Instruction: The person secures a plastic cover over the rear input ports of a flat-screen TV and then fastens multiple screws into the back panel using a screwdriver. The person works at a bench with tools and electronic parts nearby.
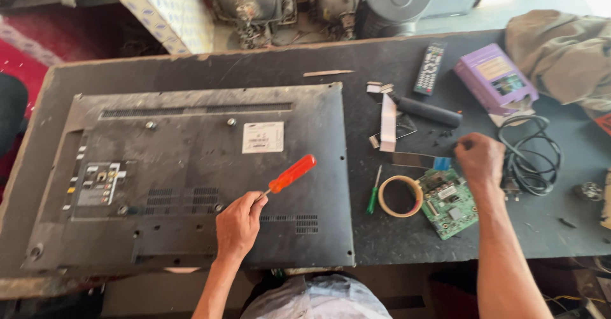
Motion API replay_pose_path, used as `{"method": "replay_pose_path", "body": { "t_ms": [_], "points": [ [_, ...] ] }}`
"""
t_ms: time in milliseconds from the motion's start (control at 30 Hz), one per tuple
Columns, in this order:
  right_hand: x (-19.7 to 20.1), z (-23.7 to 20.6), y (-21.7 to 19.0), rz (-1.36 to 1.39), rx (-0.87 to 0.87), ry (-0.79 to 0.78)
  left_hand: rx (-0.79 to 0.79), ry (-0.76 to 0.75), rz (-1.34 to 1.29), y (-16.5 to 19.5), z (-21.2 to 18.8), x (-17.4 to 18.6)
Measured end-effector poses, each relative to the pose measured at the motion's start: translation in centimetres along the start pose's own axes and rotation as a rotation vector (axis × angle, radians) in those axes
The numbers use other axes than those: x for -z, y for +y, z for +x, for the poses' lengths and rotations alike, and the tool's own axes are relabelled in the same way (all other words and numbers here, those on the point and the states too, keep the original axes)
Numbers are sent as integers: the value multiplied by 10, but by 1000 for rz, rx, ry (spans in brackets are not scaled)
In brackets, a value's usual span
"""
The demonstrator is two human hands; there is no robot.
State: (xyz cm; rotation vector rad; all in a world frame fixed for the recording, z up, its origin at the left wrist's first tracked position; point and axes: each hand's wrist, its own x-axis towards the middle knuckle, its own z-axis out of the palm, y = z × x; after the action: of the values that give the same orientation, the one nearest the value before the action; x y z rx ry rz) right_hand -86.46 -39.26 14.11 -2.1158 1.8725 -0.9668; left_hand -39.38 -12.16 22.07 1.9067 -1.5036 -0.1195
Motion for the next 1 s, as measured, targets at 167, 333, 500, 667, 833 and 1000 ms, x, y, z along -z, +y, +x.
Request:
{"method": "replay_pose_path", "body": {
  "t_ms": [167,333,500,667,833,1000],
  "points": [
    [30,-14,-37,216,-118,105,289,48,-355,12,-9,5],
    [34,-56,-137,590,-224,-61,438,-8,-581,43,-9,-2],
    [-12,-134,-245,1229,-376,-408,372,-76,-832,67,-8,-20],
    [-35,-171,-296,1276,-494,-495,342,-41,-922,56,-14,-20],
    [-40,-177,-323,1343,-599,-518,322,4,-917,38,-19,-12],
    [-42,-185,-349,1317,-670,-480,261,30,-876,27,-21,3]
  ]
}}
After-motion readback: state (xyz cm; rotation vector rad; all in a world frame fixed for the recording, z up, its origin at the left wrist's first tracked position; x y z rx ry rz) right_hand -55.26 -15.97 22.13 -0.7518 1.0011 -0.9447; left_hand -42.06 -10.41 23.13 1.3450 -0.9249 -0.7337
